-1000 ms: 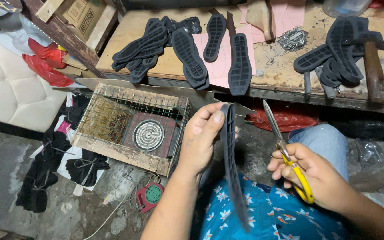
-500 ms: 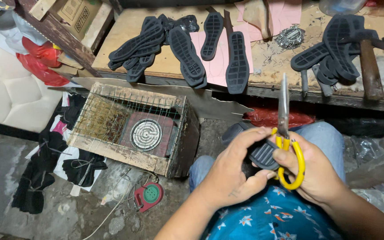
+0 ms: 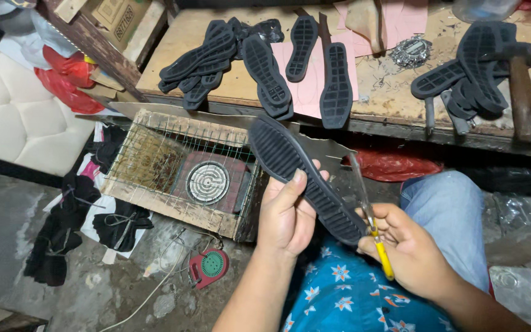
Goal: The person trims the edges of black rubber shoe soles using yellow-handled shears. They hold each sole in one hand and cut along the perimeter, then place the trimmed sole on a nearby wooden workbench.
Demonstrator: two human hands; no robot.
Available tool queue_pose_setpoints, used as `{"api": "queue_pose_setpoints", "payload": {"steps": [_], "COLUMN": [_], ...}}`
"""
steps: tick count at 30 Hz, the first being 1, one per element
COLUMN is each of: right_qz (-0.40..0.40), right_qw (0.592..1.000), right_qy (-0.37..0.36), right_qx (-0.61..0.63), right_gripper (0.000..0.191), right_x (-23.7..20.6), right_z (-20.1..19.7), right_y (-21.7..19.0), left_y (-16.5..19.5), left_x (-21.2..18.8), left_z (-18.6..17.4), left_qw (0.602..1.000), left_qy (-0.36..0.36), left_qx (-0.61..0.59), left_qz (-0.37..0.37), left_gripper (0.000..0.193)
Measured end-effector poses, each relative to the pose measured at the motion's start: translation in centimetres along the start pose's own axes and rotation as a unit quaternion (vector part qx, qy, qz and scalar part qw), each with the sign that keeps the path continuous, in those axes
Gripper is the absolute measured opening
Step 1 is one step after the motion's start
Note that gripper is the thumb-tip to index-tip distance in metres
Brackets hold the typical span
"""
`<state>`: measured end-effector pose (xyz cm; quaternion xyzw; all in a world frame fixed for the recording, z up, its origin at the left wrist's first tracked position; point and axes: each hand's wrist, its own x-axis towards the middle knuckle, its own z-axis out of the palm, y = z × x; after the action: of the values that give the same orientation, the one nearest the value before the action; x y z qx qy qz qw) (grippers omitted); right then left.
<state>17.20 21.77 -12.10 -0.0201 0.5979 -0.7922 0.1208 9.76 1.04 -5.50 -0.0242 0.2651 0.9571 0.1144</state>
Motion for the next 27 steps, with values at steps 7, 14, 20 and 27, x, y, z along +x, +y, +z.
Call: {"api": "queue_pose_setpoints", "payload": {"steps": [7, 14, 20, 27], "right_qz": [-0.08, -0.124, -0.057, 0.115], "right_qw": [0.927, 0.898, 0.916, 0.975], "right_qy": [0.027, 0.016, -0.01, -0.043], "right_qx": [-0.366, -0.422, -0.398, -0.187], "right_gripper": [0.078, 0.058, 0.06, 0.053], "right_x": [-1.7, -2.3, -2.4, -2.6], "right_z": [-0.8, -0.3, -0.6, -1.8], "right_y": [-0.8, -3.5, -3.0, -0.1], "left_y": [1.6, 2.1, 1.8, 1.6], "left_x": [-0.3, -0.5, -0.3, 0.1], "left_z": [-0.6, -0.8, -1.1, -1.0], "left_qw": [0.997, 0.993, 0.987, 0.981], "left_qy": [-0.058, -0.099, -0.142, -0.164], "left_qx": [-0.041, -0.044, -0.063, -0.096], "left_qz": [0.021, 0.041, 0.052, 0.045], "left_gripper": [0.025, 0.024, 0.027, 0.027]}}
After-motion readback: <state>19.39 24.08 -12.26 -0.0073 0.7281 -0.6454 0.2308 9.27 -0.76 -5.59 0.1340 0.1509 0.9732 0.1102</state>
